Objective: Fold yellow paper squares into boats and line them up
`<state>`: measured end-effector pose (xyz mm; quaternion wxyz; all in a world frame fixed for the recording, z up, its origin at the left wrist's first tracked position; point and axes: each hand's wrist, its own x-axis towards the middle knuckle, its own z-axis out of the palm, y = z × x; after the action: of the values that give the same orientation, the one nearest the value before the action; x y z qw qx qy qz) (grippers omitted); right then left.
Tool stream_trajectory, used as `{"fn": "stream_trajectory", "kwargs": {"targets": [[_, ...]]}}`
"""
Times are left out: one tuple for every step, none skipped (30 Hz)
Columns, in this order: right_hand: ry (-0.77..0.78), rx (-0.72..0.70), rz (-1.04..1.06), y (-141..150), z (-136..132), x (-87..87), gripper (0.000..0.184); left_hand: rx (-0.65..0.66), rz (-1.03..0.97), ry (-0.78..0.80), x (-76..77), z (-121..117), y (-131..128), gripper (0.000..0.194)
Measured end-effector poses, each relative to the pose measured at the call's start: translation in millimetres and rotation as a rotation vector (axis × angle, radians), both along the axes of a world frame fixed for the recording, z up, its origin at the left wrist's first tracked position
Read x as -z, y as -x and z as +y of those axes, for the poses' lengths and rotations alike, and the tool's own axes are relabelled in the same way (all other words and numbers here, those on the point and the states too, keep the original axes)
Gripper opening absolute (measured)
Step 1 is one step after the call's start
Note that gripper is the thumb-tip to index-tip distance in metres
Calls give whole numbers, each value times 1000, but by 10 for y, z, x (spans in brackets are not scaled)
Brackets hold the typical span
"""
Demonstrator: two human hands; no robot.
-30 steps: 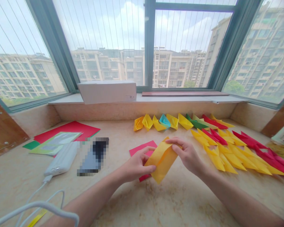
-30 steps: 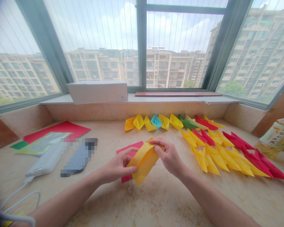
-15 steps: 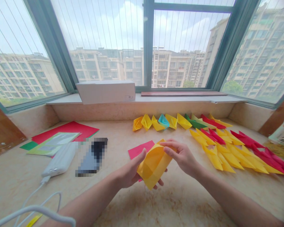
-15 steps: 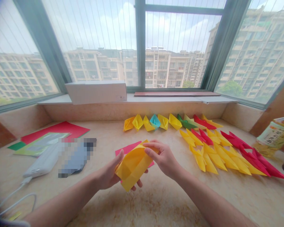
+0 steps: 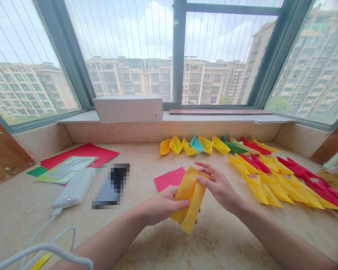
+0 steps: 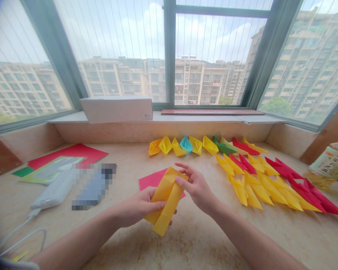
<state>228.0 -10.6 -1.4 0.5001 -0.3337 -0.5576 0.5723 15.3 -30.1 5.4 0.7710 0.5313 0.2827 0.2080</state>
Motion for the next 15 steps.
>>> {"fn": "stream_trajectory", "kwargs": {"targets": [[6, 5, 24, 5, 8, 4, 50, -1, 2, -8, 16, -4, -9, 44], [8, 13, 34, 9, 16, 12, 52, -4, 0, -17, 28, -9, -17, 45], [7, 20, 35, 14, 23, 24, 53, -12, -6, -26, 33, -14, -26, 46], [-1, 28, 30, 19, 29, 38, 53, -25, -14, -40, 33, -20, -34, 47], [-15, 41, 19, 27, 32, 54, 52, -39, -23, -57, 27, -26, -42, 48], [-31, 57, 2, 37, 31, 71, 51, -51, -31, -75, 17, -31, -49, 48], [-51, 74, -20, 49, 25, 86, 50, -60, -32, -93, 7, -35, -57, 47], [-71, 91, -41, 65, 14, 100, 49, -72, -25, -111, -2, -39, -65, 47], [-89, 106, -59, 82, -1, 112, 48, -94, -5, -130, -7, -42, -74, 46], [-105, 116, -72, 101, -20, 120, 48, -124, 25, -148, -6, -46, -86, 45], [-115, 121, -79, 119, -40, 124, 49, -158, 59, -164, 0, -49, -99, 44], [-121, 119, -80, 136, -59, 124, 49, -192, 91, -175, 10, -54, -115, 42], [-118, 113, -75, 150, -77, 119, 50, -223, 114, -179, 23, -60, -131, 41], [-109, 103, -63, 161, -91, 111, 51, -249, 122, -173, 37, -66, -148, 40], [-93, 89, -42, 167, -101, 97, 52, -268, 116, -159, 48, -73, -164, 39]]}}
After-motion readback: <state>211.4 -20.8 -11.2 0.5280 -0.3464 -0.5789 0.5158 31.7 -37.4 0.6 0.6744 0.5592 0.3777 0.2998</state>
